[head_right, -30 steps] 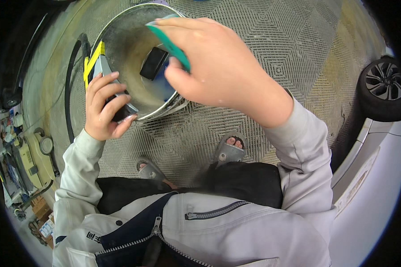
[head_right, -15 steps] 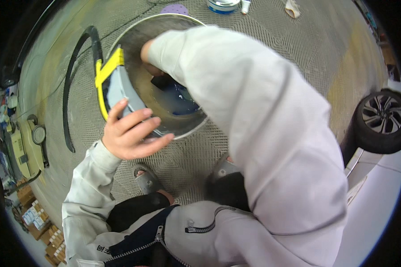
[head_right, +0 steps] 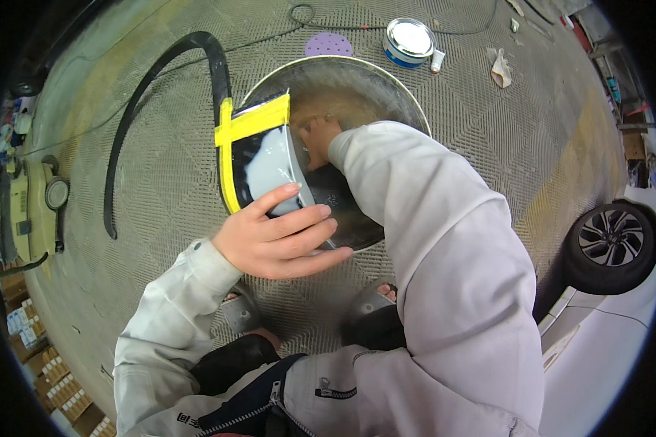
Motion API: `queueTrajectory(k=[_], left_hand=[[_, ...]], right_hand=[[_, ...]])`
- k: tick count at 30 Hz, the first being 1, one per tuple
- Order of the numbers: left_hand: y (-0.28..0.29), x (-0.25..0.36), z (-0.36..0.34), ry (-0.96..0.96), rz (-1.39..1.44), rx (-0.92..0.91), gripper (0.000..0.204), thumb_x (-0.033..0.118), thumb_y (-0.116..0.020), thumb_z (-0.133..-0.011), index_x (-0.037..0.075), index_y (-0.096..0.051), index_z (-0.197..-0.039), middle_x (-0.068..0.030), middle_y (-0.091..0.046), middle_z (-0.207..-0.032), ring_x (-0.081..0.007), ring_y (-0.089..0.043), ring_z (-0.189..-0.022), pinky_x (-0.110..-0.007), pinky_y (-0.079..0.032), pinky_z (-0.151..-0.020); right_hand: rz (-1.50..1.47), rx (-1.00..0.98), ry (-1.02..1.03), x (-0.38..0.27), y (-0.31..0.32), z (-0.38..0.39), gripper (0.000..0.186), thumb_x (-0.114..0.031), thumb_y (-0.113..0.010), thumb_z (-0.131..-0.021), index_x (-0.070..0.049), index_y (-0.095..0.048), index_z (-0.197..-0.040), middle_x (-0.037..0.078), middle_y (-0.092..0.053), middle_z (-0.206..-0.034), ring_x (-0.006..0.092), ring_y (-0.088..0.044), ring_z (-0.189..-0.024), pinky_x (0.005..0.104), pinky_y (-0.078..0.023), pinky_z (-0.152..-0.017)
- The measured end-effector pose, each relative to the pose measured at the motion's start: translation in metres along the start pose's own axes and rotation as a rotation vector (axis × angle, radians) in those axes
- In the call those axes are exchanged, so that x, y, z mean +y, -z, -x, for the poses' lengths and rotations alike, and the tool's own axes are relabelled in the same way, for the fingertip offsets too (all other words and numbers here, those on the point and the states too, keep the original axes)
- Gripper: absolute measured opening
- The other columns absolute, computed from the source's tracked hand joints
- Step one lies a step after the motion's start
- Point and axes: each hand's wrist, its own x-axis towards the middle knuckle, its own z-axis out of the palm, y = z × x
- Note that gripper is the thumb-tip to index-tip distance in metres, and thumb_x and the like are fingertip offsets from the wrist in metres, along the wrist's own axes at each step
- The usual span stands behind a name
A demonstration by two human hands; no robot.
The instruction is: The person sands a small car part with a green sanding pad, repeatedly dipping it into a bucket of water. The part is held with one hand while the other hand sands the surface. The person occasionally flips the part to sand different sides.
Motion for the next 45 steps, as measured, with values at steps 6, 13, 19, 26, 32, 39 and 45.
queueTrajectory(k=[6, 13, 19, 26, 32, 39, 45], left_hand=[[-0.001, -0.003, -0.001, -0.020, -0.008, -0.002, 0.036, 0.021, -0.082, -0.098, 0.034, -0.082, -0.133, 0.0020, -0.073, -0.129, -0.0189, -0.072, -0.132, -0.053, -0.050, -0.129], [-0.016, -0.002, -0.002, -0.018, 0.088, 0.121, 0.038, 0.010, -0.073, -0.100, 0.019, -0.076, -0.136, -0.0050, -0.073, -0.126, -0.0246, -0.073, -0.129, -0.057, -0.054, -0.127], [-0.035, -0.007, -0.004, -0.055, 0.145, 0.212, 0.013, 0.020, -0.076, -0.102, 0.009, -0.075, -0.110, -0.0096, -0.073, -0.120, -0.0329, -0.072, -0.125, -0.065, -0.052, -0.125], [-0.045, -0.013, 0.000, -0.126, 0.123, 0.166, 0.030, 0.029, -0.081, -0.092, 0.010, -0.074, -0.113, -0.0127, -0.071, -0.124, -0.0365, -0.068, -0.129, -0.071, -0.046, -0.128], [-0.042, -0.013, 0.000, -0.115, 0.121, 0.105, 0.041, 0.029, -0.086, -0.083, 0.012, -0.070, -0.117, -0.0123, -0.068, -0.125, -0.0366, -0.066, -0.132, -0.070, -0.043, -0.130], [-0.037, -0.019, -0.005, -0.075, 0.172, -0.003, 0.041, 0.029, -0.085, -0.086, 0.012, -0.072, -0.122, -0.0147, -0.067, -0.129, -0.0392, -0.065, -0.138, -0.065, -0.043, -0.131], [0.005, -0.006, -0.013, 0.068, 0.333, -0.171, 0.069, 0.016, -0.090, -0.079, 0.015, -0.072, -0.144, -0.0221, -0.061, -0.160, -0.0455, -0.060, -0.151, -0.063, -0.051, -0.123]], right_hand=[[-0.068, -0.107, 0.081, -0.020, 0.030, 0.019, 0.074, -0.056, -0.079, -0.093, -0.012, -0.073, -0.153, 0.025, -0.070, -0.154, 0.0449, -0.063, -0.147, 0.0558, -0.051, -0.122], [0.018, -0.085, 0.113, -0.018, 0.081, 0.068, 0.063, -0.049, -0.080, -0.093, -0.012, -0.076, -0.144, 0.024, -0.073, -0.145, 0.0440, -0.067, -0.137, 0.0553, -0.054, -0.115], [0.140, -0.100, 0.041, -0.016, 0.119, 0.097, 0.054, -0.044, -0.080, -0.093, -0.011, -0.079, -0.137, 0.023, -0.076, -0.137, 0.0432, -0.071, -0.130, 0.0549, -0.056, -0.109], [0.227, -0.101, -0.021, -0.012, 0.139, 0.111, 0.044, -0.038, -0.080, -0.093, -0.011, -0.082, -0.128, 0.022, -0.079, -0.128, 0.0423, -0.075, -0.120, 0.0544, -0.059, -0.102], [0.273, -0.073, -0.041, -0.010, 0.147, 0.129, 0.035, -0.033, -0.081, -0.093, -0.011, -0.084, -0.120, 0.020, -0.082, -0.120, 0.0415, -0.078, -0.113, 0.0540, -0.062, -0.096], [0.270, 0.014, -0.039, -0.018, 0.169, 0.152, 0.025, -0.026, -0.081, -0.093, -0.011, -0.087, -0.112, 0.019, -0.085, -0.111, 0.0405, -0.082, -0.103, 0.0535, -0.065, -0.089], [0.218, 0.043, 0.050, -0.032, 0.139, 0.211, 0.021, -0.024, -0.085, -0.088, -0.011, -0.086, -0.104, 0.018, -0.086, -0.099, 0.0401, -0.084, -0.093, 0.0560, -0.066, -0.080]])
